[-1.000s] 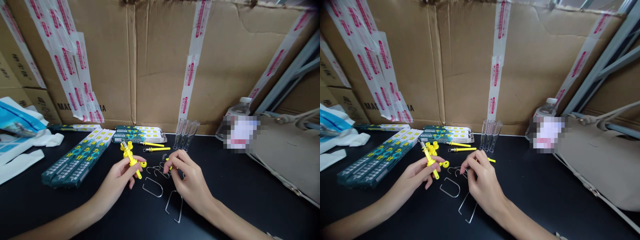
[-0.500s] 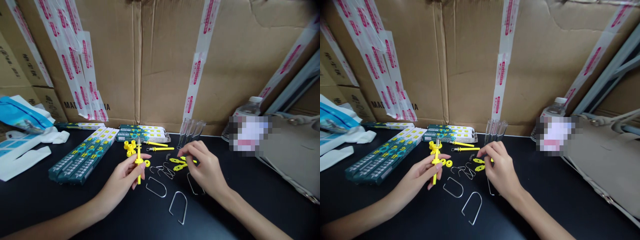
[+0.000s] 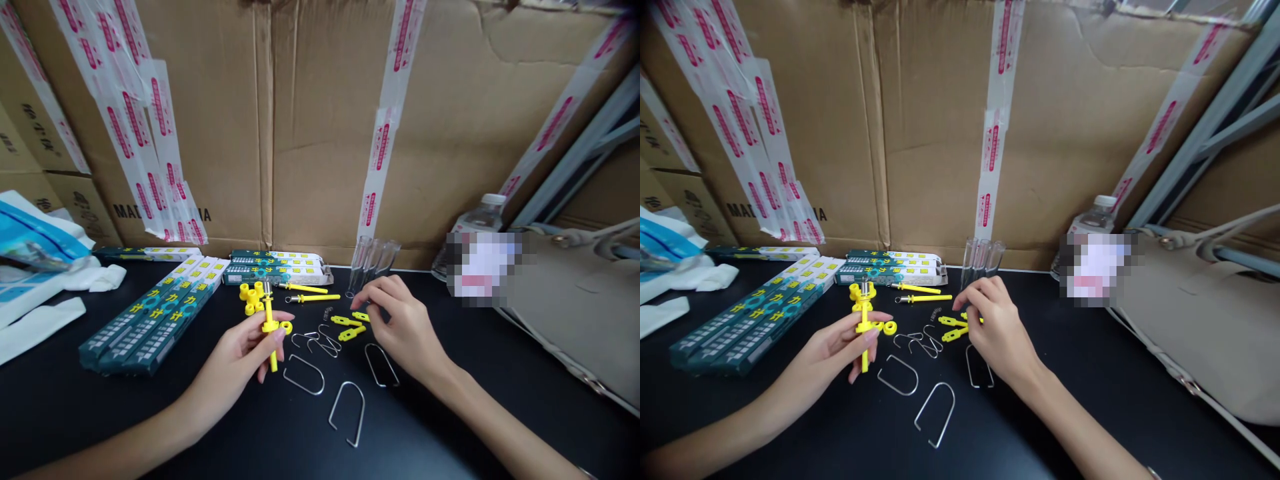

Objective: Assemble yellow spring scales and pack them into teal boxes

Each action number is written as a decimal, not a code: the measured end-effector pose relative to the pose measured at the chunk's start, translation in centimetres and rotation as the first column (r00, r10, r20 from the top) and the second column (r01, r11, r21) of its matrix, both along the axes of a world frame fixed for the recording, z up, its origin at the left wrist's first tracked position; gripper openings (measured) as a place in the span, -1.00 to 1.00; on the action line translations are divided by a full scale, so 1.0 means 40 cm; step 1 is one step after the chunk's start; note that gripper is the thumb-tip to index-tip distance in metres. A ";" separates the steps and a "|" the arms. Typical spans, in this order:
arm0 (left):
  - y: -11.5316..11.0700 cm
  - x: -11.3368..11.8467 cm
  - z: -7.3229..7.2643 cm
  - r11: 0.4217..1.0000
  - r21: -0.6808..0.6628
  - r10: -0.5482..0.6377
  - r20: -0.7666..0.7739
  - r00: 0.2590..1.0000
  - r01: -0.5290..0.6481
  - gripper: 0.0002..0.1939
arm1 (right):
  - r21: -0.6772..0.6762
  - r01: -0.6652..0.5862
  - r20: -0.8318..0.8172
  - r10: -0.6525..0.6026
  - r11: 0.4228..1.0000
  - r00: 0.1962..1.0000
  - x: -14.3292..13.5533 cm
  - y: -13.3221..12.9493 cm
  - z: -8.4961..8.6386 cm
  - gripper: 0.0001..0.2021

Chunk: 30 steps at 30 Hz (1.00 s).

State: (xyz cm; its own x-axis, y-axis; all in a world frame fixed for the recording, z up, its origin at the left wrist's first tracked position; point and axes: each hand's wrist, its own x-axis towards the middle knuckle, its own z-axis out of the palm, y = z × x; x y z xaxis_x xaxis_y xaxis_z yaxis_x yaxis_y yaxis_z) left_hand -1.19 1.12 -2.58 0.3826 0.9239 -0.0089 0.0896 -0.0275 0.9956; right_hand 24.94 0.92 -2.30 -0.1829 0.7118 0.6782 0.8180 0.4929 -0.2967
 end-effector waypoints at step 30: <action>0.009 -0.001 0.006 0.990 0.022 0.133 0.141 0.981 -0.138 -0.55 | -0.353 -0.276 0.108 0.332 0.894 0.937 -0.061 -0.044 0.001 -0.84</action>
State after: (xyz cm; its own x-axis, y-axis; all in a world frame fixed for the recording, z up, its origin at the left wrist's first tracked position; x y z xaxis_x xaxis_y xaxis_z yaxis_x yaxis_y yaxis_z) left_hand -1.22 1.48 -2.32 0.2493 0.9662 0.0655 -0.0443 -0.0562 0.9974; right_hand 22.50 -0.84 -2.28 -0.5132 0.7794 0.3594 0.6936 0.6233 -0.3611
